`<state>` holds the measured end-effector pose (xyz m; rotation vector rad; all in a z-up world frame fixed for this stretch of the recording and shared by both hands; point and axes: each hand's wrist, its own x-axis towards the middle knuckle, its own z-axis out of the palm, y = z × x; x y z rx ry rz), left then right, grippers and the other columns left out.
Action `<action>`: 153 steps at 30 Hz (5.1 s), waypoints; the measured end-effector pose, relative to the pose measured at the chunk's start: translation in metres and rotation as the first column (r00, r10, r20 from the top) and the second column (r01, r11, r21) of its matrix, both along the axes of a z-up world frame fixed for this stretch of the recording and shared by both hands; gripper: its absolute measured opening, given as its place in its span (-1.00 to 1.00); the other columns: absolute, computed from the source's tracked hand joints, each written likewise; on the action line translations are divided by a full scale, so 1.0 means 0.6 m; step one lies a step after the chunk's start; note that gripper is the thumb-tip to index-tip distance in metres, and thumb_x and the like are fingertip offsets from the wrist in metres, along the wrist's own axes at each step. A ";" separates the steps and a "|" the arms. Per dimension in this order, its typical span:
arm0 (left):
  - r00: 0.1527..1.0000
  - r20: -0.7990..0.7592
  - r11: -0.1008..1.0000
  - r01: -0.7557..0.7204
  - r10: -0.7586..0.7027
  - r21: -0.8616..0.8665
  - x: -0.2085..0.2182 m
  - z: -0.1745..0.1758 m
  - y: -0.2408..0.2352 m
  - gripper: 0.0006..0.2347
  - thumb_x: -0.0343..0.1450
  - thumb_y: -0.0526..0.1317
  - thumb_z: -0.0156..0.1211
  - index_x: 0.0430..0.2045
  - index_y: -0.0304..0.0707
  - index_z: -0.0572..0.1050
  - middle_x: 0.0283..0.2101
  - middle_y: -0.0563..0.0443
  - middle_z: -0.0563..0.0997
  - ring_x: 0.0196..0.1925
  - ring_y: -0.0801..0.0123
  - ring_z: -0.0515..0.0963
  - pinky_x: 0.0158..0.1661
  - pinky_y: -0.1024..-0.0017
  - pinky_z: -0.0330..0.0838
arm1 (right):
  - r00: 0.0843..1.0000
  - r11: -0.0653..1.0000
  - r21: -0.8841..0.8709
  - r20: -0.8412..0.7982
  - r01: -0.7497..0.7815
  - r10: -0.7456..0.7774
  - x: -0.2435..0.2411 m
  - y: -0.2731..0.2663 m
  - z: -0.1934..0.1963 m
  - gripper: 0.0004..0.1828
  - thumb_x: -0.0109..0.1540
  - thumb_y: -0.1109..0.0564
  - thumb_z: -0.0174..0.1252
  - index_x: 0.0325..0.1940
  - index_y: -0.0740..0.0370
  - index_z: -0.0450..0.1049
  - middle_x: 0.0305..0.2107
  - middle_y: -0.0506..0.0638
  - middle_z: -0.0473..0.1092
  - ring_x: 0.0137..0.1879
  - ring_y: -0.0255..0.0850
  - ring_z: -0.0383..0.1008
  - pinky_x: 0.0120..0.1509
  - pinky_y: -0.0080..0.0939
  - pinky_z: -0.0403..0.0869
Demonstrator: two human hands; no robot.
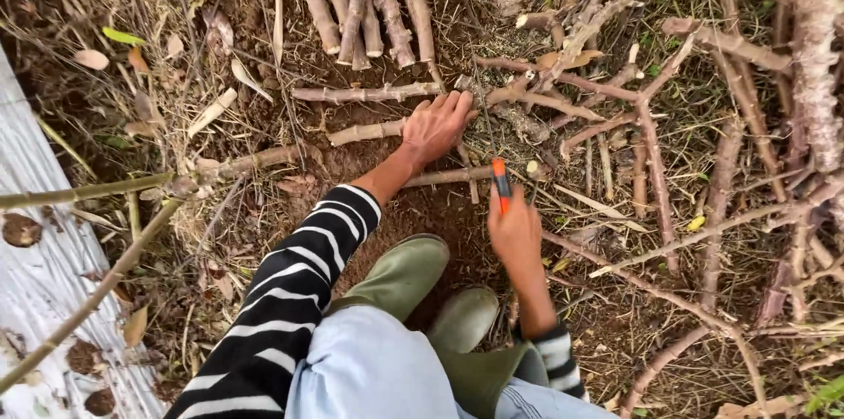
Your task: Using a hand saw to cut thin branches into smaller segments on the ground.
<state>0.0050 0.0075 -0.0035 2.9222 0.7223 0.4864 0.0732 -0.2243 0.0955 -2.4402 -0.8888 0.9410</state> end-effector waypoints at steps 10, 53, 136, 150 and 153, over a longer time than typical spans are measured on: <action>0.999 0.033 0.999 -0.020 0.019 0.042 -0.006 0.001 -0.003 -0.71 0.63 0.02 -0.31 -0.14 -0.12 0.36 -0.42 0.16 0.44 -0.36 0.37 0.63 -0.42 0.47 0.53 | 0.998 0.993 -0.098 -0.014 0.059 -0.061 -0.043 -0.051 0.044 -0.48 0.40 -0.13 -0.03 0.08 0.46 0.39 -0.63 0.32 0.41 -0.60 0.10 0.44 -0.50 -0.02 0.29; 1.000 0.010 0.997 -0.005 0.004 0.071 0.001 -0.005 -0.007 -0.68 0.63 0.03 -0.33 -0.14 -0.15 0.37 -0.39 0.11 0.46 -0.36 0.36 0.60 -0.43 0.46 0.49 | 0.999 0.991 0.131 -0.052 0.017 -0.010 0.005 0.057 0.010 -0.59 0.46 -0.04 -0.10 -0.07 0.42 0.39 -0.73 -0.04 0.25 -0.72 -0.27 0.24 -0.56 -0.28 0.28; 0.998 0.059 0.992 0.002 -0.010 0.128 0.002 -0.007 -0.007 -0.68 0.65 -0.04 -0.45 -0.19 -0.14 0.35 -0.39 0.15 0.41 -0.39 0.39 0.58 -0.44 0.50 0.47 | 0.999 0.998 -0.041 -0.020 0.046 -0.047 -0.009 0.038 -0.023 -0.43 0.42 -0.12 -0.09 0.14 0.53 0.36 -0.56 0.30 0.40 -0.53 0.08 0.49 -0.46 0.01 0.40; 0.996 0.083 0.975 -0.013 -0.006 0.222 0.001 0.001 -0.004 -0.74 0.61 -0.01 -0.33 -0.23 -0.10 0.32 -0.41 0.15 0.39 -0.36 0.34 0.57 -0.40 0.47 0.47 | 0.999 0.934 0.357 -0.025 -0.013 0.024 0.013 0.057 0.013 -0.50 0.48 -0.08 -0.11 0.32 0.39 0.18 -0.44 0.31 0.40 -0.51 0.06 0.46 -0.44 0.04 0.37; 0.996 0.094 0.976 -0.020 0.000 0.219 0.004 0.003 -0.005 -0.72 0.62 -0.03 -0.39 -0.24 -0.10 0.32 -0.42 0.16 0.39 -0.36 0.35 0.58 -0.41 0.48 0.46 | 0.999 0.933 0.358 0.045 -0.029 0.014 0.010 0.075 0.016 -0.54 0.52 -0.12 -0.24 0.22 0.34 0.24 -0.60 0.13 0.33 -0.66 -0.11 0.31 -0.55 -0.08 0.26</action>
